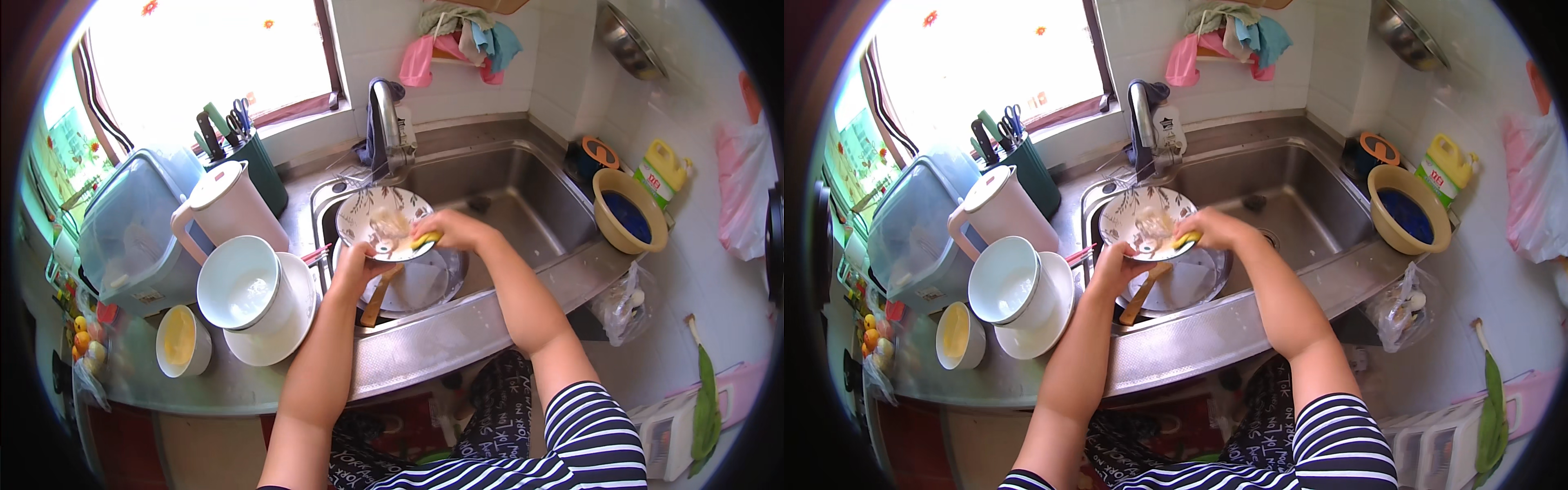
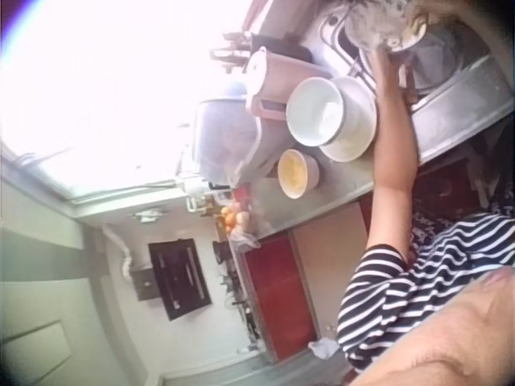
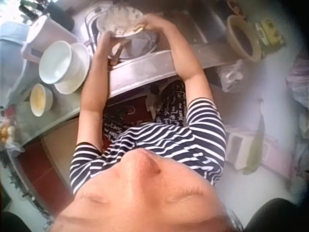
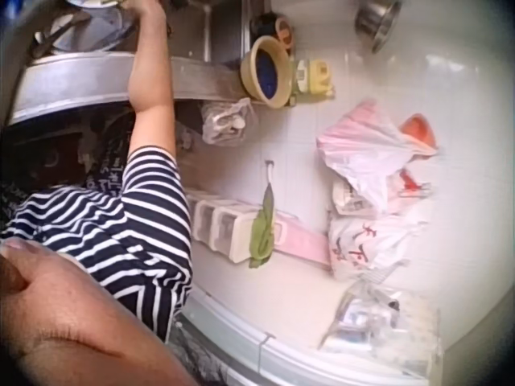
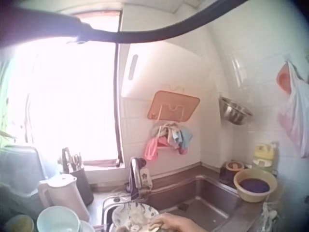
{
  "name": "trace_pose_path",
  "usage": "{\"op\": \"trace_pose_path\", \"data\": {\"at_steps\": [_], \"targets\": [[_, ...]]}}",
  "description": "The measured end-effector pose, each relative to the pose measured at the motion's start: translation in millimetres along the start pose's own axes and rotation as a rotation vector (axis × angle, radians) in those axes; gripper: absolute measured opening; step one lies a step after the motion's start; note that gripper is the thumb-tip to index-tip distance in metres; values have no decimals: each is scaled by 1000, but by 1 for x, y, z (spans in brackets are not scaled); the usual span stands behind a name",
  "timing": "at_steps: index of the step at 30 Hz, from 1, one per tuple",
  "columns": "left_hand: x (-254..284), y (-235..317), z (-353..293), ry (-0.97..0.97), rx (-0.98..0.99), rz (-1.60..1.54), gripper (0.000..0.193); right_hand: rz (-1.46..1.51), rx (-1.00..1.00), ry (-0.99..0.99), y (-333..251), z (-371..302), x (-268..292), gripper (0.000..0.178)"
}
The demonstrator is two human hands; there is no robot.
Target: The person washes various kitchen items in a sink using a sponge and soap. They scrub a patterned plate, a white bowl, a wooden spatula, and a metal bowl, rinsing each under running water. Finally, they stack the cleaned items in a dish rack.
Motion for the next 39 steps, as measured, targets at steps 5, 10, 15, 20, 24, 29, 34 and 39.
{"op": "trace_pose_path", "data": {"at_steps": [5,10,15,20,24,29,34,39], "targets": [[4,-29,11,223,-141,-169,39,-7,-193,-60,-27,12,-16,37],[2,-16,4,45,-37,-110,45,27,-277,-126,-27,5,-12,40],[-9,-10,0,47,-106,-89,50,-65,-137,26,-4,-5,14,41],[-3,-20,1,93,-19,-161,50,30,-241,-87,-37,6,-13,41],[-11,-2,-2,-10,-65,-4,48,6,-9,-5,1,-12,12,42],[-6,-11,-5,42,-79,-114,42,28,-295,-136,-26,1,-1,42],[-19,-13,-9,85,-78,-46,63,35,-288,-192,-13,-7,-4,49],[-34,-7,-16,139,-207,178,76,-201,-302,-1,20,-26,28,47]]}}
Point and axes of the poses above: each hand's wrist, its own z-axis towards the middle knuckle, its own x-axis out of the back of the hand, y = z × x, the point moved 4 cm from there along z, towards the middle knuckle, and after that the axes turned 1 degree about z, right-handed, at the moved point
